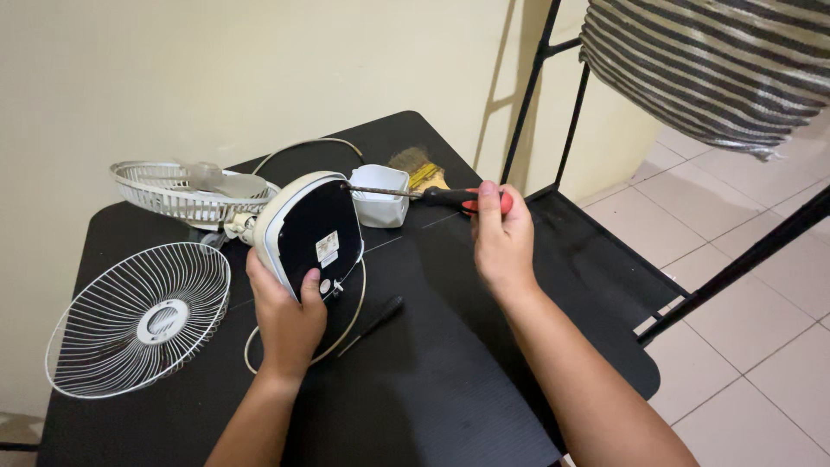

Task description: The person uses a screwdriver to remove screws from the back cover of a table fan. They then detach the back cover, exposing the internal wiring and motor, and set the cover aside on the table.

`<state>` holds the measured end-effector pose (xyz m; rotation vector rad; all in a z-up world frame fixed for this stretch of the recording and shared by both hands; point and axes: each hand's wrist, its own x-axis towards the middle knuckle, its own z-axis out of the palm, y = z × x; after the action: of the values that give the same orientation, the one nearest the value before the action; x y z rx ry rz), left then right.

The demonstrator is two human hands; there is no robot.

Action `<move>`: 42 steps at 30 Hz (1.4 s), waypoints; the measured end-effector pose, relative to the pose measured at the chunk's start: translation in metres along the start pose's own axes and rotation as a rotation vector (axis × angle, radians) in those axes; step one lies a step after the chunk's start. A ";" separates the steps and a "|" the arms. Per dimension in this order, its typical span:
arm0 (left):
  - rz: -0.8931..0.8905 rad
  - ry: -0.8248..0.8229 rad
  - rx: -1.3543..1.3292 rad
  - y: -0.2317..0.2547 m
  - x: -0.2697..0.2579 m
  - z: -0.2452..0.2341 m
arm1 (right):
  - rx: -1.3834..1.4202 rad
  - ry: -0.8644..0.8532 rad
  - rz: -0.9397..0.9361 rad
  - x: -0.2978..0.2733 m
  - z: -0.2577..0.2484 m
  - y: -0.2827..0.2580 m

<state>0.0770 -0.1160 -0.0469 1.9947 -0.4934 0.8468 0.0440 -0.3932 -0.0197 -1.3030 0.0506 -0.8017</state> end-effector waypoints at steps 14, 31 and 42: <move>-0.031 0.021 -0.001 -0.005 0.004 -0.004 | -0.291 -0.362 -0.121 0.013 -0.020 -0.007; 0.002 0.045 0.002 -0.009 0.004 -0.002 | -0.491 -0.318 0.148 0.022 -0.019 -0.004; -0.035 0.011 0.005 -0.006 0.004 -0.004 | -0.637 -0.345 -0.333 0.012 -0.016 -0.028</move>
<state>0.0820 -0.1098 -0.0458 1.9967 -0.4489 0.8372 0.0311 -0.4144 0.0046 -2.0785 -0.2074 -0.8625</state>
